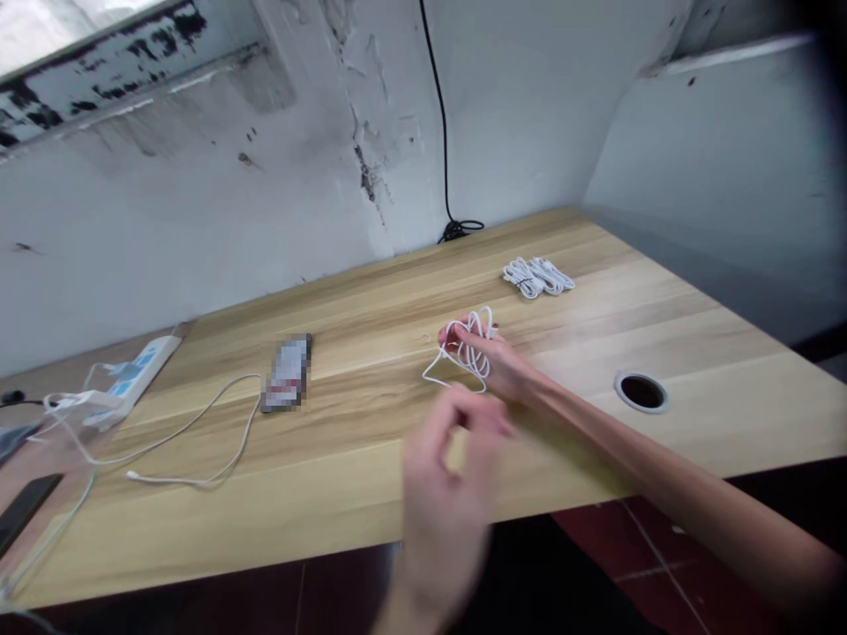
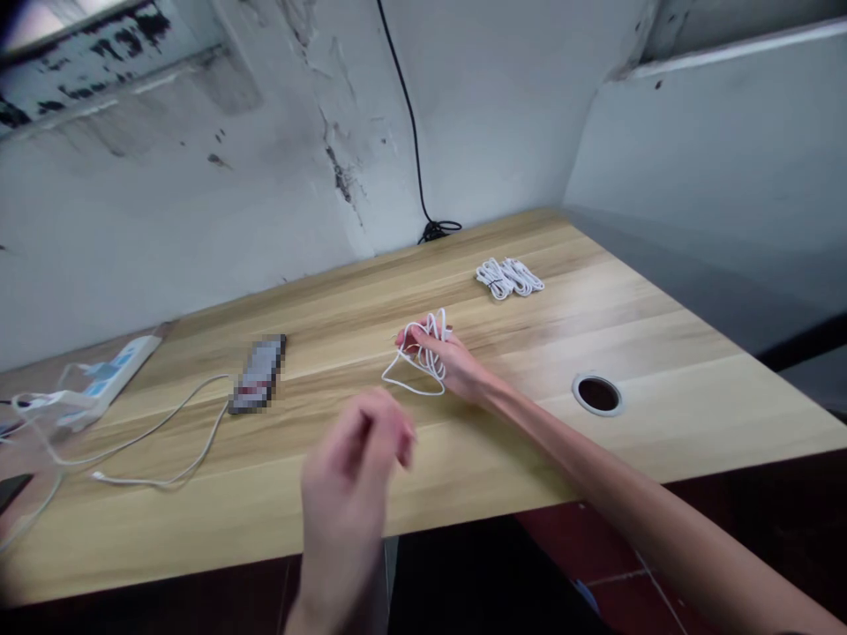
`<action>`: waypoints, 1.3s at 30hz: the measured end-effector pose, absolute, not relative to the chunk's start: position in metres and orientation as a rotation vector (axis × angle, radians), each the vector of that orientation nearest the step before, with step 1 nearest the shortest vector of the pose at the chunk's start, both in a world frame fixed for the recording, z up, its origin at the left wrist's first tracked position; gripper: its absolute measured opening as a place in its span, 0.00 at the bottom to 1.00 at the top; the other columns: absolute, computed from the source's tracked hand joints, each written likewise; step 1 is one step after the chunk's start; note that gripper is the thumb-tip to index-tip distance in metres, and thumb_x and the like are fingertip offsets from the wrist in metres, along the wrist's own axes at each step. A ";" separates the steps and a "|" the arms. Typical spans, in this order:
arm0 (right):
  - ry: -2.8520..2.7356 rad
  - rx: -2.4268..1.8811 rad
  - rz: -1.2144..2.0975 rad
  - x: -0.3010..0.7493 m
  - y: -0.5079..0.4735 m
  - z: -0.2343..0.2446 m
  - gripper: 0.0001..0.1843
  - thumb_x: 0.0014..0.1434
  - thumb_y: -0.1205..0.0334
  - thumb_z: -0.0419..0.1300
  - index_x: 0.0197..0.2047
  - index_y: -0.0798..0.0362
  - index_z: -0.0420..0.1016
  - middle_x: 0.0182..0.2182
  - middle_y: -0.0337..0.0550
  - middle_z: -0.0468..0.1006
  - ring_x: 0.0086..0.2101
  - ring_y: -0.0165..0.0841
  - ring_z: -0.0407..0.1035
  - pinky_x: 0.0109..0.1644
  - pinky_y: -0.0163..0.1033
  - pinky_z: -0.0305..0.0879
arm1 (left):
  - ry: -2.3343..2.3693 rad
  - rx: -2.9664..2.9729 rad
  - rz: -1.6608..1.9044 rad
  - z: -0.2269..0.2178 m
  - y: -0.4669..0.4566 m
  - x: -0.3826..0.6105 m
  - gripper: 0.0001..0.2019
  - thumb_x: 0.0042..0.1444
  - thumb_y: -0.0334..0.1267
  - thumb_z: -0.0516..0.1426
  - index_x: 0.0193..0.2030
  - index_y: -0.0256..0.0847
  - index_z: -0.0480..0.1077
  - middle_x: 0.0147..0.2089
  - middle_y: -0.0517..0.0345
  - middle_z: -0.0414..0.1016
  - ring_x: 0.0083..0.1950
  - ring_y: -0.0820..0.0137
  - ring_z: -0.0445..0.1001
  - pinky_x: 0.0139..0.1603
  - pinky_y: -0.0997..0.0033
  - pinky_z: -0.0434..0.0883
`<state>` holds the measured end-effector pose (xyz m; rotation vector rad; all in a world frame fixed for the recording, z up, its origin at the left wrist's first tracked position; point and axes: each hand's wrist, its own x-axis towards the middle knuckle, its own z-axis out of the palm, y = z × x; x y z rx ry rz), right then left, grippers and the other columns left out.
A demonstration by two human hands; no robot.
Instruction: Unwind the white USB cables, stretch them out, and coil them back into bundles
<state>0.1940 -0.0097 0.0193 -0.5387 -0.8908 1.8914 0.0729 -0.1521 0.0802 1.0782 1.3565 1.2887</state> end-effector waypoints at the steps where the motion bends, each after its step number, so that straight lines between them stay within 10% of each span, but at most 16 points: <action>1: -0.884 -0.529 1.898 0.194 -0.010 0.019 0.11 0.58 0.53 0.67 0.36 0.49 0.74 0.38 0.38 0.79 0.41 0.32 0.72 0.54 0.41 0.64 | 1.426 1.157 1.328 0.084 -0.138 0.067 0.10 0.62 0.47 0.59 0.36 0.44 0.74 0.37 0.54 0.74 0.39 0.64 0.71 0.39 0.65 0.69; 8: -0.822 -0.470 1.976 0.190 -0.008 0.014 0.11 0.58 0.54 0.68 0.39 0.50 0.74 0.38 0.39 0.79 0.40 0.30 0.73 0.51 0.40 0.65 | 1.675 1.403 1.140 0.052 -0.041 0.021 0.23 0.59 0.56 0.56 0.24 0.39 0.71 0.21 0.59 0.66 0.25 0.70 0.61 0.27 0.70 0.55; 39: -0.509 -0.397 1.937 0.191 0.003 0.009 0.10 0.56 0.60 0.70 0.36 0.49 0.72 0.36 0.34 0.78 0.41 0.32 0.75 0.56 0.46 0.67 | 1.258 1.255 1.511 0.013 -0.035 0.023 0.09 0.56 0.43 0.63 0.39 0.40 0.76 0.49 0.52 0.70 0.55 0.64 0.68 0.58 0.68 0.62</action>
